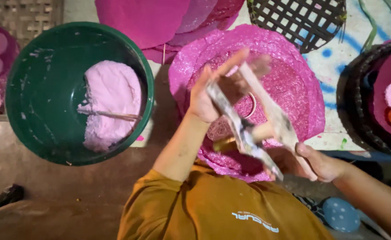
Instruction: The person uses a handheld mold to shape pink dough into discs, placing them onto circular pink bases and then stacking the completed bases.
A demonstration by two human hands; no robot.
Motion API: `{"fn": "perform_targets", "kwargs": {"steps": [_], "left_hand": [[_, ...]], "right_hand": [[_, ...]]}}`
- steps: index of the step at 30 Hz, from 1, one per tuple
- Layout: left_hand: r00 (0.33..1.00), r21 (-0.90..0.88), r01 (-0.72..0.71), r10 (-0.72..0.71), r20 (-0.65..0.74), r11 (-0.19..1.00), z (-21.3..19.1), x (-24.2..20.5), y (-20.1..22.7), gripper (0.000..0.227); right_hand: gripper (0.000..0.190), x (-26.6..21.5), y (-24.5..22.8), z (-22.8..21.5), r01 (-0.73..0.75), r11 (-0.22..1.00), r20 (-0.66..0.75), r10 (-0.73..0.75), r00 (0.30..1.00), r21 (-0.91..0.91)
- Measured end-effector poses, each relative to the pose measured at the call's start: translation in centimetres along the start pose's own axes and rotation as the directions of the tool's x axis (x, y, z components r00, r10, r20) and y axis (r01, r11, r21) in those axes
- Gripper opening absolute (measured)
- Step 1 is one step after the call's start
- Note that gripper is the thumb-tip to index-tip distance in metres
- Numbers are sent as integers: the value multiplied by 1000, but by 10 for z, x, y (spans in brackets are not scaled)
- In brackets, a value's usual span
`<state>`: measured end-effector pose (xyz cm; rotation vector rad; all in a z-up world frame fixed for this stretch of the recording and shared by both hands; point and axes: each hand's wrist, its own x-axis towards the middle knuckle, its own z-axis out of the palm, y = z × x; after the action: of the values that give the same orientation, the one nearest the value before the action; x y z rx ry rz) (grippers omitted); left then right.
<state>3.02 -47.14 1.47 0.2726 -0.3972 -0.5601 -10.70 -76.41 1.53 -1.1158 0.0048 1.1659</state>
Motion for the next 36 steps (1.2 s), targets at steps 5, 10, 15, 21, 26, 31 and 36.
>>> {"fn": "perform_targets", "kwargs": {"steps": [5, 10, 15, 21, 26, 31, 36], "left_hand": [[962, -2, -131, 128, 240, 991, -13, 21, -13, 54], [966, -196, -220, 242, 96, 956, -72, 59, -26, 24], [932, -357, -323, 361, 43, 877, -112, 61, -37, 36], [916, -387, -305, 380, 131, 870, -135, 55, -13, 32], [918, -335, -351, 392, 62, 874, -141, 48, -29, 35], [931, -392, -322, 363, 32, 862, -143, 65, -58, 38], [926, -416, -256, 345, 154, 873, -144, 89, -44, 34]], "right_hand": [[102, -13, -44, -20, -112, 980, -29, 109, 994, -167], [92, -11, -88, -55, -315, 905, -298, 228, 927, -287], [91, 16, -93, -43, -487, 806, -550, 251, 797, -338], [87, 43, -97, -25, -488, 714, -583, 137, 801, -503], [90, 39, -93, -24, -449, 651, -557, 48, 829, -612], [83, 28, -103, -20, -597, 619, -686, 125, 717, -511], [75, 33, -105, -13, -500, 516, -638, -125, 760, -696]]}}
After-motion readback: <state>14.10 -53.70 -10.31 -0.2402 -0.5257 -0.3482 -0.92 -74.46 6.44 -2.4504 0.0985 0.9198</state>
